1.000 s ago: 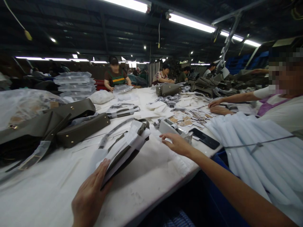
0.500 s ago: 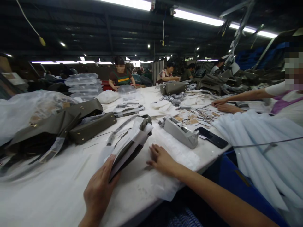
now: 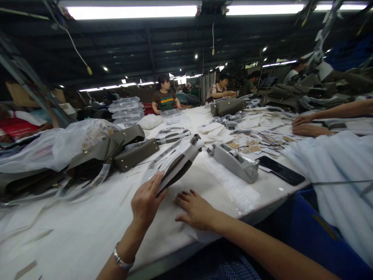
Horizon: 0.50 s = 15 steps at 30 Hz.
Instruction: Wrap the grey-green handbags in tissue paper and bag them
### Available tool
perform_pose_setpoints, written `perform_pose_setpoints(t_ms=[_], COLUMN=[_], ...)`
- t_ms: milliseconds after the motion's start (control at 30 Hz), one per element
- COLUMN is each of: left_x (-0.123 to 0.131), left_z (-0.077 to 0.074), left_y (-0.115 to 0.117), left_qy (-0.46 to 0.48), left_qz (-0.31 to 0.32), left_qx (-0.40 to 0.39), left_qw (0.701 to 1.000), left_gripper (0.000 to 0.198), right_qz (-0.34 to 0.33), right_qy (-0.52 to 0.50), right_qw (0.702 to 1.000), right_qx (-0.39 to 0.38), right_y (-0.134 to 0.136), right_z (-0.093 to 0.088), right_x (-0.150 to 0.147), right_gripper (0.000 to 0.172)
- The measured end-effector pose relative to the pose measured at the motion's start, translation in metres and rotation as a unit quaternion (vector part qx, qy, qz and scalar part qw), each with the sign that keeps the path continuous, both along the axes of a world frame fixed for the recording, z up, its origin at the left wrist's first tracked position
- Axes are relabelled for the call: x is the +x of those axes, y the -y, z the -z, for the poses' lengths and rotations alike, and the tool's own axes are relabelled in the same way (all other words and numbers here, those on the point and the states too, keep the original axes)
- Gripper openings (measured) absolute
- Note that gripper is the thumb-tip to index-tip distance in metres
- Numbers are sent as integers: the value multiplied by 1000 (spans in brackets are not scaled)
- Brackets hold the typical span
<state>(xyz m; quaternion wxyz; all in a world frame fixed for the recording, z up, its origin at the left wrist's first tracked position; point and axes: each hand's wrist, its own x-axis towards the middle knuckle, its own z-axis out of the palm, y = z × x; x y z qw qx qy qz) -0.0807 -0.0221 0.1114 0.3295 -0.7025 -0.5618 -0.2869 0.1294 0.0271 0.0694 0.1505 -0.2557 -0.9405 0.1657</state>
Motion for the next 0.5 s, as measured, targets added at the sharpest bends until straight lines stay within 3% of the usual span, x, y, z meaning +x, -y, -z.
perform_pose_setpoints(t_ms=[167,300,367,500], left_x=[28,44,48,52], left_z=[-4,2,11,34], left_y=[3,10,13,17], left_qy=[-7,-43,-51,-50], left_qz=[27,49,60,78], left_qx=[-6,10,19,12], left_qw=[1000,998,997,996], left_gripper=[57,45,42,40], right_qz=[-15,-57,-102,-173], right_qy=[-33,-139,-184,-256], right_qw=[999,985,969,937], right_qx=[14,86,128,163], right_y=[1,-1,7,21], right_z=[14,14,10,-15], right_x=[-4,-5,6,35], right_gripper=[72,37,25,20])
